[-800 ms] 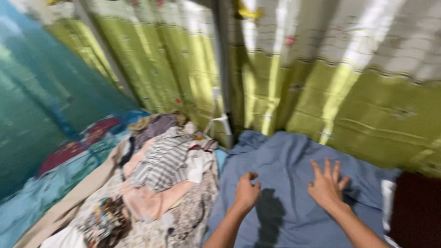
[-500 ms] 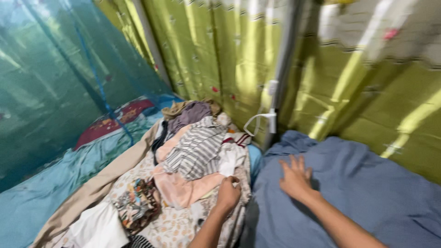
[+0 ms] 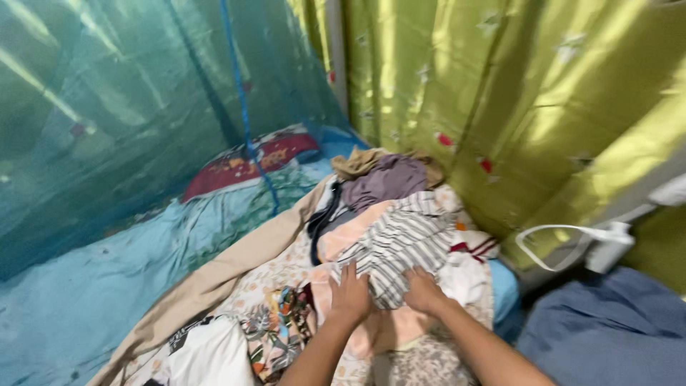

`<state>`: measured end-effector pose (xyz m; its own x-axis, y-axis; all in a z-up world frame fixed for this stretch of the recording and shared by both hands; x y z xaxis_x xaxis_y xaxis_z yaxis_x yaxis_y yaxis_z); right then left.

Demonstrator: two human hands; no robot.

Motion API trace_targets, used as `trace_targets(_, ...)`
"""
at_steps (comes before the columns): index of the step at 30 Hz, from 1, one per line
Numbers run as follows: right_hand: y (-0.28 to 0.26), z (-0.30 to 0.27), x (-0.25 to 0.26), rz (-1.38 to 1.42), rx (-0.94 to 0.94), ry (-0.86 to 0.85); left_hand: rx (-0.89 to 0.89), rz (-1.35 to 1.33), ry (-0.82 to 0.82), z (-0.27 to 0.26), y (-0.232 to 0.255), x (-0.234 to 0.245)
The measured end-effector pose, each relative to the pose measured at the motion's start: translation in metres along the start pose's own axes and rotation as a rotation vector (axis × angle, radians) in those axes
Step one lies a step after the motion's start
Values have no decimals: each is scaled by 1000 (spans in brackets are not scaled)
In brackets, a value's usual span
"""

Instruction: The person picks up several garments from a pile on a bed, smooths them out, and folds each one individually into a compact shape.

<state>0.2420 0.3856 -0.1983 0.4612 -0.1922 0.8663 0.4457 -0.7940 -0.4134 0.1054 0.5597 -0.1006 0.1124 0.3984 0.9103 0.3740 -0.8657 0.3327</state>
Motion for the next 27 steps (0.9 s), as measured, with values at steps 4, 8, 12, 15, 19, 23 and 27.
trace_targets(4,-9,82,-42,136,132,-59,-20,58,75,38,-43,6)
trace_targets(8,-41,101,-56,-21,247,-100,-6,22,82,48,-83,1)
trace_targets(12,-72,117,-59,62,150,-43,37,-17,155,44,-111,0)
trace_targets(15,-76,139,-64,-29,261,6,69,-150,76,21,-117,-1)
trace_targets(19,-62,133,-68,-436,119,-138,102,-256,6,6,-111,-3)
trace_targets(23,-69,108,-23,-252,119,-185,98,-375,-85,-6,-97,-9)
trace_targets(27,-96,69,113,317,199,130,46,-563,12,4,-67,9)
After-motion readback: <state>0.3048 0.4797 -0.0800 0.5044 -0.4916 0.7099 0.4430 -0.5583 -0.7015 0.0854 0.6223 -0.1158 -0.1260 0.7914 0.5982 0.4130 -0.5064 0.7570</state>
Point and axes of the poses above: each hand's wrist, its own z-axis towards the middle knuckle, its own x-axis out of the back of the hand, y = z × x, the point moved 2 cm from there along z, towards the middle knuckle
